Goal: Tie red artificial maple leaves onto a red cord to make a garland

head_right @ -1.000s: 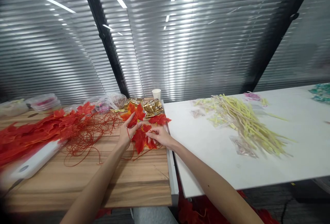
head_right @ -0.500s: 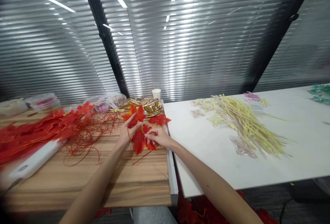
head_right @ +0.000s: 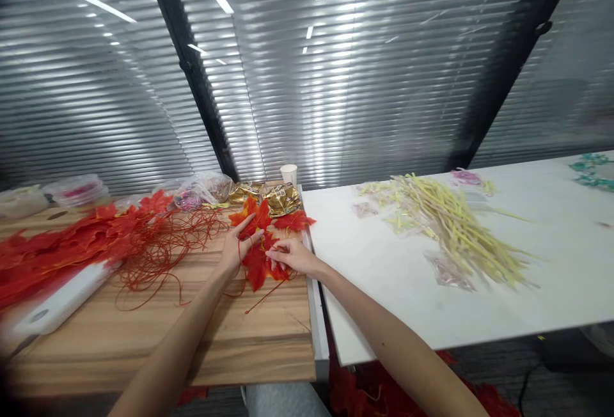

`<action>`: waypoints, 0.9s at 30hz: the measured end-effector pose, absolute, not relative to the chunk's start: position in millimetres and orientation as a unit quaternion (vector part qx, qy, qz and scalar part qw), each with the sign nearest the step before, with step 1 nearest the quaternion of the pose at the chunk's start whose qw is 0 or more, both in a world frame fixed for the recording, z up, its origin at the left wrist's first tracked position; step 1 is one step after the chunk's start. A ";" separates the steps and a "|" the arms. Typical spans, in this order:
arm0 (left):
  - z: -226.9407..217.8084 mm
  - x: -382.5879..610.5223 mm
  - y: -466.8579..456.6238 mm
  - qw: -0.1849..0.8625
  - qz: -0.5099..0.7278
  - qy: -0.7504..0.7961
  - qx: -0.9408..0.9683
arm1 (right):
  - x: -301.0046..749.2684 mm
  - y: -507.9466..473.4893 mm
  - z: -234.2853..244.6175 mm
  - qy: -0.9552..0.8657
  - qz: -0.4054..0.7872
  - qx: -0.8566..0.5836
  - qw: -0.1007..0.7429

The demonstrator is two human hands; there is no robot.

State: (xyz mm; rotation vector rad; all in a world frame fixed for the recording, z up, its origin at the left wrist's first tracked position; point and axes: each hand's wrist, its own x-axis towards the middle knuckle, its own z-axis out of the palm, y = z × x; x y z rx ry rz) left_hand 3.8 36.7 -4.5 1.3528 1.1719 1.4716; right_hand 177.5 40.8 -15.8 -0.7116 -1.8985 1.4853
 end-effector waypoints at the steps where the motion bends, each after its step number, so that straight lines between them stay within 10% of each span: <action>1: -4.3 4.2 36.5 0.404 0.581 0.462 0.534 | 177.5 40.8 -15.7 -0.719 0.562 -0.271 0.307; 27: -4.5 9.2 32.5 0.398 0.520 0.479 0.584 | 176.5 44.4 -22.2 -0.725 0.558 -0.278 0.293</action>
